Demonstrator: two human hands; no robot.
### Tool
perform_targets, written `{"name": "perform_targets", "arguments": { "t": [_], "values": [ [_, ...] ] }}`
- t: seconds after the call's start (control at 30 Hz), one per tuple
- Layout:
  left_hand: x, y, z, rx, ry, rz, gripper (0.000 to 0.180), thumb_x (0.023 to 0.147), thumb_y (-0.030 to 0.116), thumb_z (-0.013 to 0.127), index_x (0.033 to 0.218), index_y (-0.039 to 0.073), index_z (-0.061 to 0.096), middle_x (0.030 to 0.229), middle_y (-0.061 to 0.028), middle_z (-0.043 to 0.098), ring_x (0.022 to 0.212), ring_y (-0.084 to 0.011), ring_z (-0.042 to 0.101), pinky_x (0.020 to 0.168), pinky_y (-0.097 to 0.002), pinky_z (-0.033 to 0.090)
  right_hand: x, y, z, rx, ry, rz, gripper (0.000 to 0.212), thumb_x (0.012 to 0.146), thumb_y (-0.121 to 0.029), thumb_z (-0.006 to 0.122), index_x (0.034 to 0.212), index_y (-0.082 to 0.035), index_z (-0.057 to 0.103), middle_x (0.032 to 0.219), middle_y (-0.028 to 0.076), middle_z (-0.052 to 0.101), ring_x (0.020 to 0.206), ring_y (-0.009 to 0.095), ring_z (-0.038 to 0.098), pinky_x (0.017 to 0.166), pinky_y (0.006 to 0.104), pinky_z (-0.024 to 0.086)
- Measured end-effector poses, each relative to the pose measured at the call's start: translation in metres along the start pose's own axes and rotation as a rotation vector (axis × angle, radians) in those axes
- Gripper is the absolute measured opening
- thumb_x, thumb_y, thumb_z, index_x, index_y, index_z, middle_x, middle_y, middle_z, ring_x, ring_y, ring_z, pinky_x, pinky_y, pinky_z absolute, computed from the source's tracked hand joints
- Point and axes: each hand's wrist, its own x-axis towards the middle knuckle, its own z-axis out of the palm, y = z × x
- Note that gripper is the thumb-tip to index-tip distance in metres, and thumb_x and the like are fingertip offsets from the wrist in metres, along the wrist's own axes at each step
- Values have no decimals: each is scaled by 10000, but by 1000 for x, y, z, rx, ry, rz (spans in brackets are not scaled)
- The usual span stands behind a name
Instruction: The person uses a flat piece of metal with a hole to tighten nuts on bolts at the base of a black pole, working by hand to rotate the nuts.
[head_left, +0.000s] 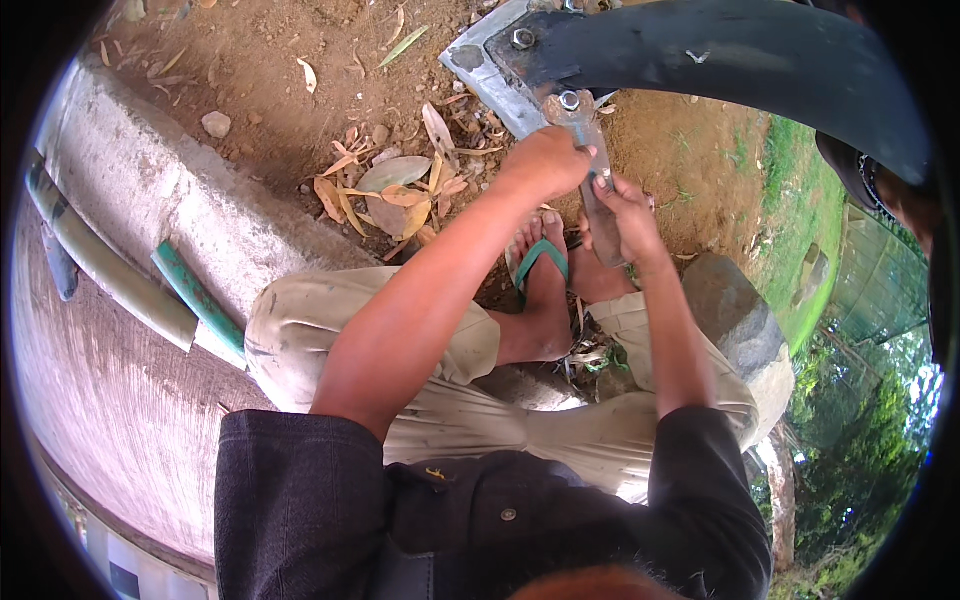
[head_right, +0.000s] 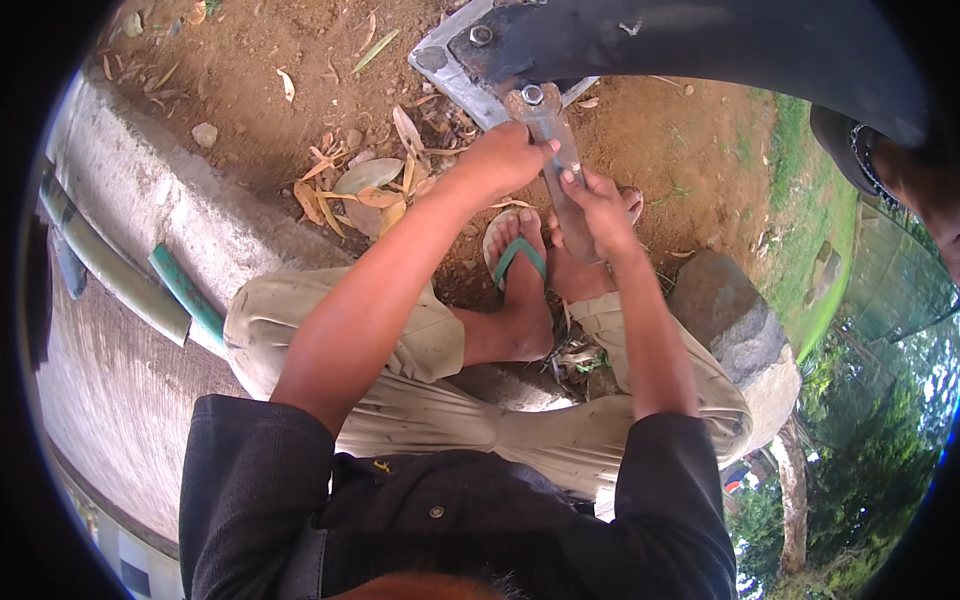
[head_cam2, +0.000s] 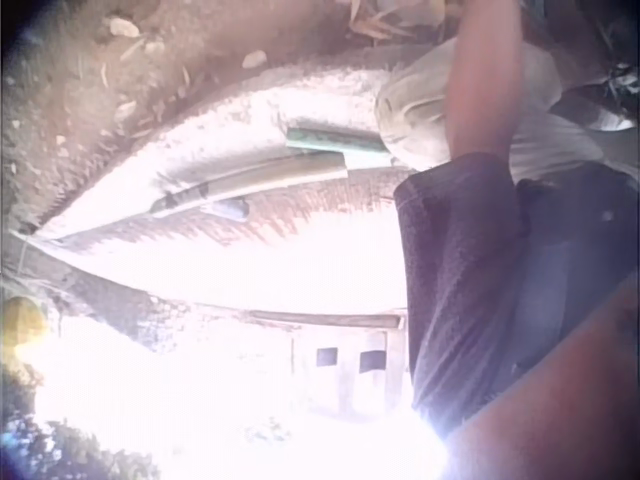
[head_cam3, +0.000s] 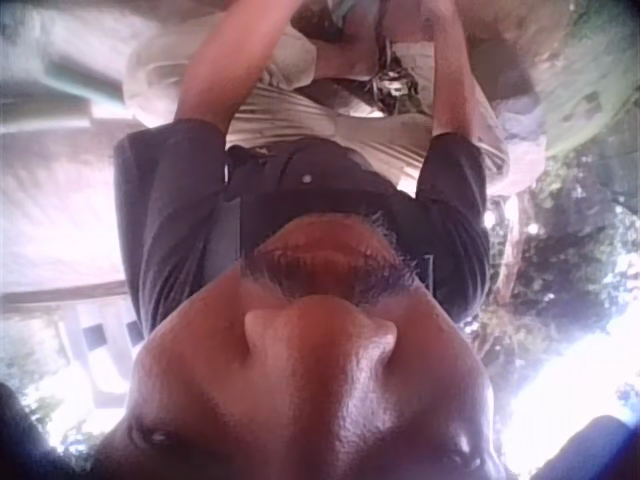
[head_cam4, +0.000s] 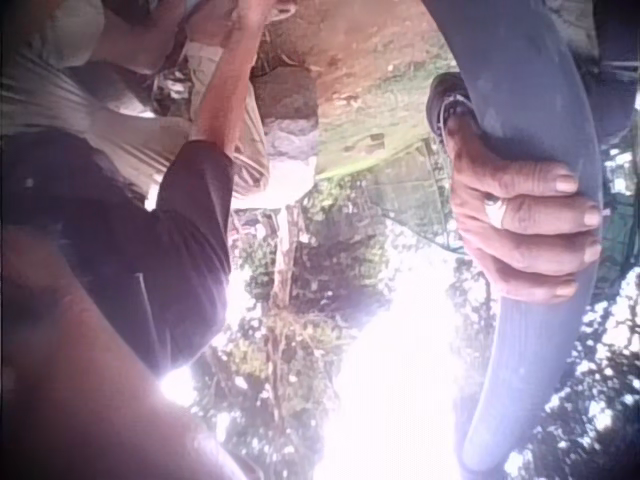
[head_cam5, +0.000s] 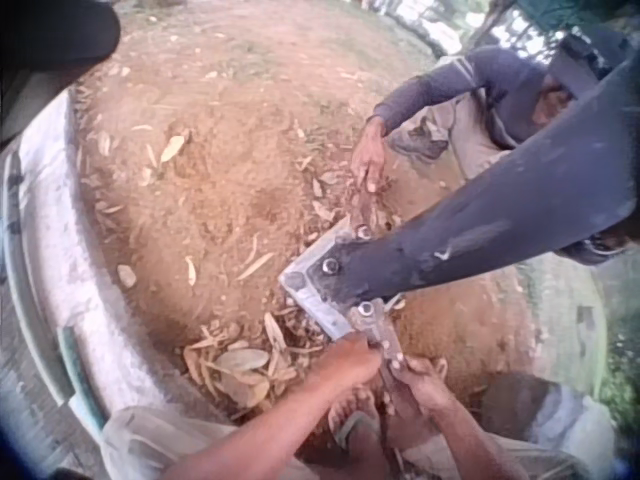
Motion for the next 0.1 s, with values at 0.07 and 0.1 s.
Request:
{"name": "perform_targets", "arguments": {
  "t": [0.07, 0.1],
  "values": [
    [-6, 8, -10, 112, 12, -32, 614, 973, 473, 610, 1302, -46, 617, 1362, -261, 617, 1274, -395, 601, 1074, -468, 470, 3, 20, 12, 26, 130, -39, 290, 1061, -320, 561, 1224, -80, 564, 721, 135, 664, 532, 242, 635, 514, 373, 542],
    [-8, 7, -9, 188, 5, -48, 640, 971, 492, 605, 1323, -43, 605, 1380, -252, 610, 1301, -378, 589, 1084, -457, 468, 5, 31, 18, 39, 190, -50, 312, 1057, -326, 568, 1248, -79, 565, 724, 137, 666, 535, 247, 637, 524, 376, 546]
  ]
}}
